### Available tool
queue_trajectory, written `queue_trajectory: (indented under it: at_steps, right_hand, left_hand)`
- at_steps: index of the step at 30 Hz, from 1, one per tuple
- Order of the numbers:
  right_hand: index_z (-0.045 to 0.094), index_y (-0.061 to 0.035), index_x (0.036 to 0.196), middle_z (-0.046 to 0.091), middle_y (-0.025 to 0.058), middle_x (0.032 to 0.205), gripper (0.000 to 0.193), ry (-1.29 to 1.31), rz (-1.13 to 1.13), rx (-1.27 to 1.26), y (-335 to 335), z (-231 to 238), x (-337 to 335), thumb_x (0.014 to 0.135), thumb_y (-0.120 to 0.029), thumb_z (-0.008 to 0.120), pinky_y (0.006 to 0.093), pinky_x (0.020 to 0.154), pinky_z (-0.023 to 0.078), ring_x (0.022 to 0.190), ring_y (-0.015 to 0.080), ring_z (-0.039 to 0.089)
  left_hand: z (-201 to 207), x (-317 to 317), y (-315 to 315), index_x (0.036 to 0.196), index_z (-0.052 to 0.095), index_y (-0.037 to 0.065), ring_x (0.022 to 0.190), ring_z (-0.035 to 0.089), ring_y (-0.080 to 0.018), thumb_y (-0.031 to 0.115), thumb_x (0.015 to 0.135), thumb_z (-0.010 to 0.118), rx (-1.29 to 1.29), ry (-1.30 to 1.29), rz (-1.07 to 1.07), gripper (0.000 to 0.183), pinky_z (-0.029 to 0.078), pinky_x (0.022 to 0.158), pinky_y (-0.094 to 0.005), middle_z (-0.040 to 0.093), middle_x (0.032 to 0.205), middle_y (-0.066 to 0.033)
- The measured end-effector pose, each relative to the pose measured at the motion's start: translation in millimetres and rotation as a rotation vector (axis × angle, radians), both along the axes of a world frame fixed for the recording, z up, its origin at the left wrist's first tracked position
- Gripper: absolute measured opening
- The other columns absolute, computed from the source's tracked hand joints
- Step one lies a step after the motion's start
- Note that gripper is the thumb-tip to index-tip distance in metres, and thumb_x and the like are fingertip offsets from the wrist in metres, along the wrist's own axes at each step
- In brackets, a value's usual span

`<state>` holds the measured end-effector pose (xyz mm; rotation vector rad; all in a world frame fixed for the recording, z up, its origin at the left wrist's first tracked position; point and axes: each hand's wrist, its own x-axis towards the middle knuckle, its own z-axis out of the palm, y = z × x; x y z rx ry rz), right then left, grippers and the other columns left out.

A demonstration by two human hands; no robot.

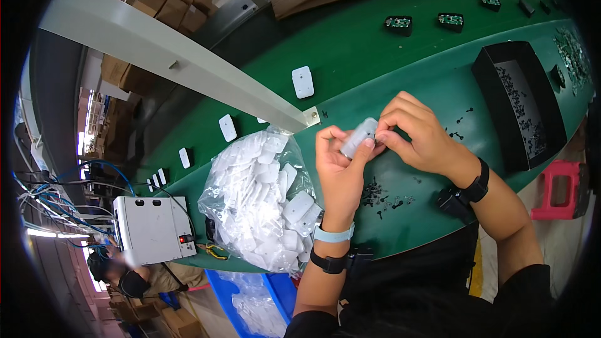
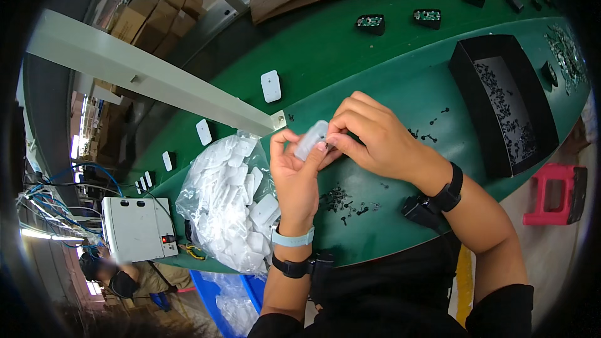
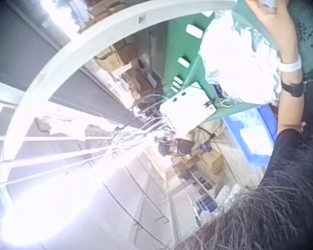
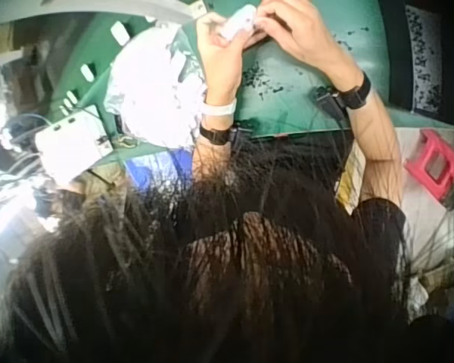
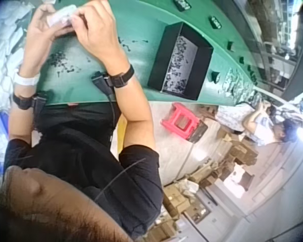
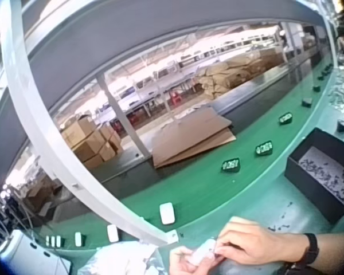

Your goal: The person repeatedly picks up white plastic housings and green circuit boards from a green workbench, inserts the boards into the housings, and places the assembled units on the table. The process is repeated for multiple units throughout the clip.

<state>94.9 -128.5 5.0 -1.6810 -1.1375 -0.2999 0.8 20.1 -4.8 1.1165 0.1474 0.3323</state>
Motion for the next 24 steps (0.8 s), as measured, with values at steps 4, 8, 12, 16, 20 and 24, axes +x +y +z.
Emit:
queue_trajectory:
  at_steps: [4, 8, 12, 16, 20, 24]
  right_hand:
    - [0.061, -0.0028, 0.086, 0.061, 0.0082, 0.085, 0.014, -0.042, -0.028, -0.001, -0.1, -0.5, -0.5, 0.081, -0.002, 0.074, 0.0365, 0.065, 0.045, 0.076, 0.0264, 0.054]
    - [0.061, -0.0029, 0.086, 0.06, 0.0084, 0.084, 0.015, -0.1, -0.085, 0.025, 2.1, -2.0, 0.4, 0.079, -0.001, 0.075, 0.0368, 0.064, 0.045, 0.074, 0.0266, 0.054]
    - [0.061, -0.0033, 0.085, 0.059, 0.0085, 0.082, 0.017, -0.146, -0.116, 0.024, 0.9, -2.2, 1.0, 0.077, -0.002, 0.076, 0.0369, 0.063, 0.044, 0.073, 0.0265, 0.053]
    - [0.062, -0.0033, 0.084, 0.059, 0.0085, 0.082, 0.016, -0.199, -0.156, 0.032, 3.5, -1.7, -0.8, 0.076, -0.003, 0.075, 0.0368, 0.063, 0.045, 0.072, 0.0266, 0.054]
    - [0.063, -0.003, 0.084, 0.059, 0.0083, 0.081, 0.014, -0.184, -0.21, 0.031, 6.8, -3.2, -4.8, 0.077, -0.004, 0.075, 0.0368, 0.061, 0.046, 0.071, 0.0265, 0.054]
    - [0.063, -0.0026, 0.084, 0.059, 0.008, 0.081, 0.013, -0.13, -0.212, 0.019, 8.0, -4.4, -7.1, 0.077, -0.004, 0.074, 0.0368, 0.06, 0.046, 0.071, 0.0264, 0.054]
  left_hand:
    - [4.1, -1.1, -2.5, 0.125, 0.043, -0.002, 0.106, 0.067, -0.0228, -0.007, 0.094, 0.062, 0.115, 0.027, -0.006, 0.037, 0.063, 0.089, -0.037, 0.063, 0.118, -0.018]
    - [6.7, -1.3, -10.9, 0.132, 0.049, -0.007, 0.11, 0.066, -0.0231, -0.004, 0.096, 0.06, 0.064, 0.031, -0.033, 0.038, 0.061, 0.093, -0.0381, 0.062, 0.124, -0.0183]
    - [4.0, -2.2, -14.4, 0.135, 0.052, -0.009, 0.114, 0.063, -0.0214, -0.002, 0.098, 0.059, 0.062, 0.043, -0.037, 0.038, 0.058, 0.099, -0.036, 0.055, 0.127, -0.0109]
    - [-1.4, -2.5, -18.0, 0.135, 0.053, -0.008, 0.115, 0.063, -0.0209, 0.001, 0.099, 0.06, 0.112, 0.022, 0.014, 0.038, 0.057, 0.099, -0.0356, 0.059, 0.129, -0.0136]
    - [-3.4, -2.4, -21.1, 0.136, 0.052, -0.008, 0.114, 0.064, -0.0207, 0.003, 0.1, 0.06, 0.162, 0.026, 0.061, 0.039, 0.057, 0.098, -0.0354, 0.062, 0.128, -0.0151]
    - [-6.6, -3.1, -21.0, 0.135, 0.053, -0.008, 0.112, 0.064, -0.0188, 0.003, 0.1, 0.06, 0.169, 0.028, 0.085, 0.038, 0.057, 0.096, -0.032, 0.061, 0.128, -0.0134]
